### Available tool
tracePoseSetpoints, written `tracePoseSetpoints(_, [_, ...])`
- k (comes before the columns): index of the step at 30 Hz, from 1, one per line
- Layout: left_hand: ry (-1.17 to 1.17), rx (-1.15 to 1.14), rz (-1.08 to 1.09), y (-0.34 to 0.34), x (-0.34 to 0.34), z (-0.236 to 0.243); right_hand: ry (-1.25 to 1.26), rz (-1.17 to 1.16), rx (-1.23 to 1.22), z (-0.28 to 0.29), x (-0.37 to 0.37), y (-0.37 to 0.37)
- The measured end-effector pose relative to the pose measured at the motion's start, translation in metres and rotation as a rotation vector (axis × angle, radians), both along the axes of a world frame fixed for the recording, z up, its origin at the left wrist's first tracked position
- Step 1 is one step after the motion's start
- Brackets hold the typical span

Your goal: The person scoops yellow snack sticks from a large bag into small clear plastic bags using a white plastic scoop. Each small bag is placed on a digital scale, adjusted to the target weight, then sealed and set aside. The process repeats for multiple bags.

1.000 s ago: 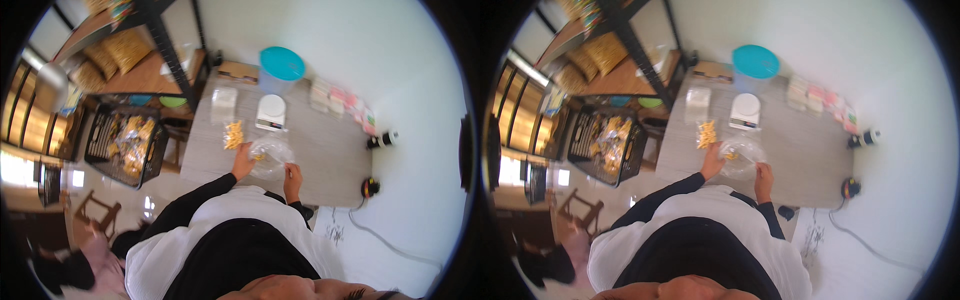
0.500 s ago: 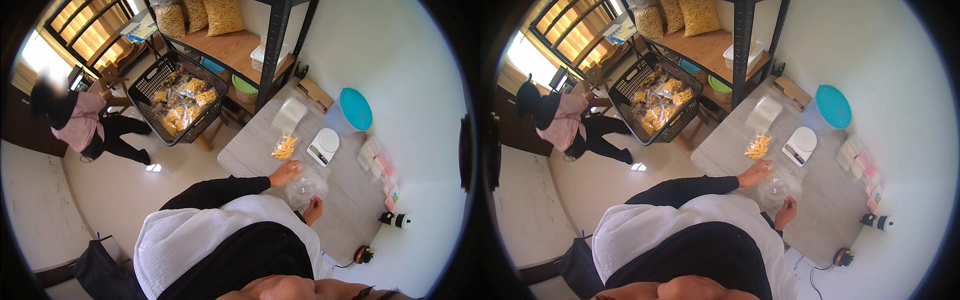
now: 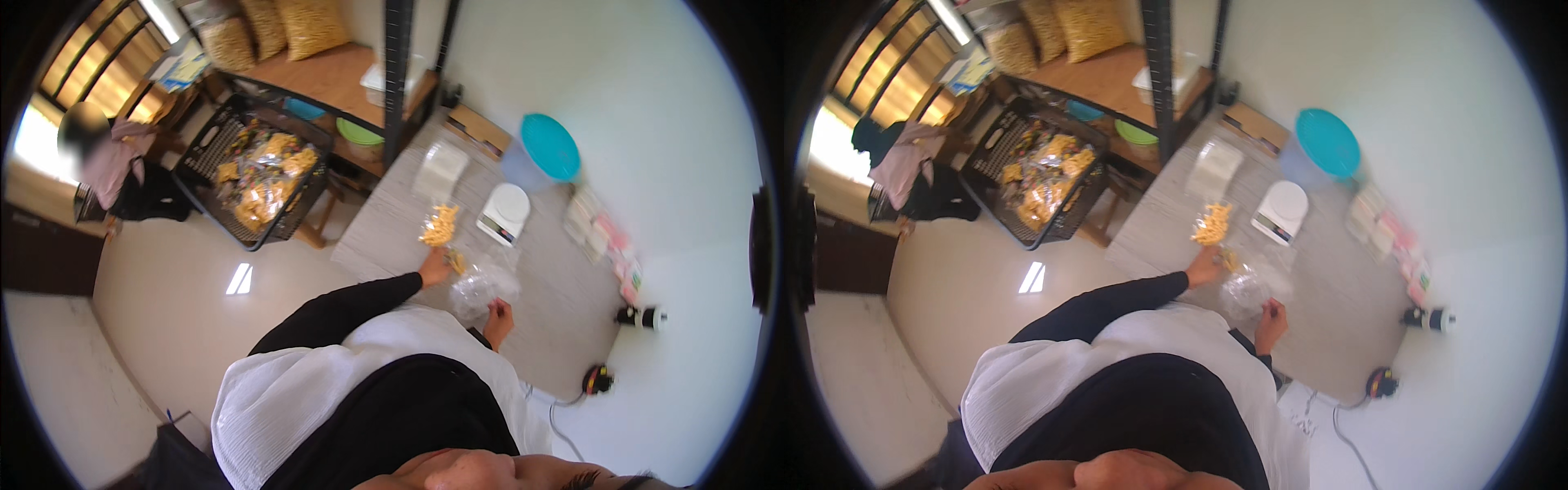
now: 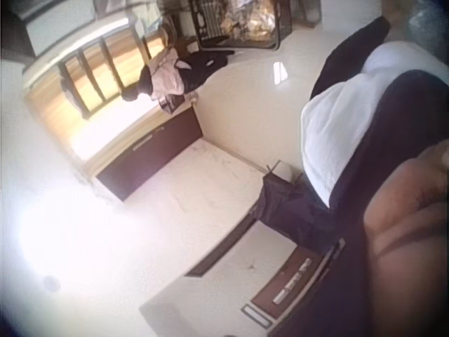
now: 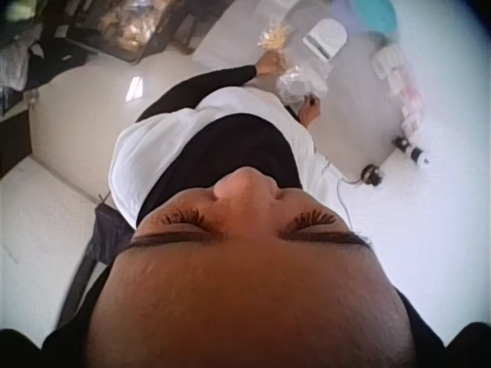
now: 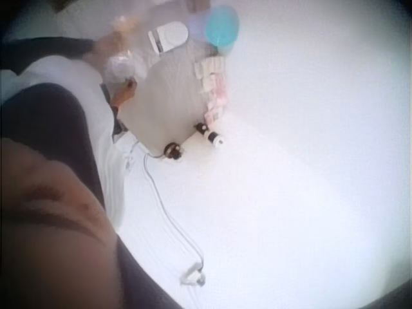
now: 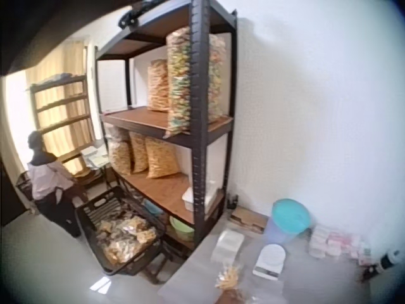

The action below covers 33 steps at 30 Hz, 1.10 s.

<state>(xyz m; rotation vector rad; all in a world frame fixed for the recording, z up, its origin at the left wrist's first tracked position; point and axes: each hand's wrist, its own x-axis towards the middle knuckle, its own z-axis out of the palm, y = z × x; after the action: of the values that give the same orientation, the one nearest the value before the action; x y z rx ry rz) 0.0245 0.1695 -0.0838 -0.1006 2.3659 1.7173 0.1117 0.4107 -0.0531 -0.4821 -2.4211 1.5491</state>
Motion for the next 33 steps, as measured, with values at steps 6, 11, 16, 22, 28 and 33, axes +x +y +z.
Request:
tracePoseSetpoints(6, [-0.173,0.054,-0.009,-0.003,-0.006,-0.019,-0.054,0.020,0.084,0.020,0.000,-0.013])
tracePoseSetpoints(11, [-0.285,0.129,-0.033,-0.005,-0.010,-0.007,-0.064,0.045,0.007,0.002,0.003,-0.011])
tracePoseSetpoints(16, [-0.400,0.435,0.040,0.001,-0.007,0.014,-0.051,0.073,-0.008,-0.010,0.007,-0.009])
tracePoseSetpoints(22, [-0.386,0.609,-0.051,0.012,-0.011,0.036,-0.097,0.095,-0.233,-0.008,0.004,-0.009])
tracePoseSetpoints(28, [-0.303,0.487,-0.094,0.019,-0.017,0.052,-0.203,0.014,-0.512,-0.006,0.002,-0.006])
tracePoseSetpoints(33, [-0.275,0.434,-0.094,0.012,-0.028,0.034,-0.267,-0.049,-0.627,0.004,0.001,-0.007])
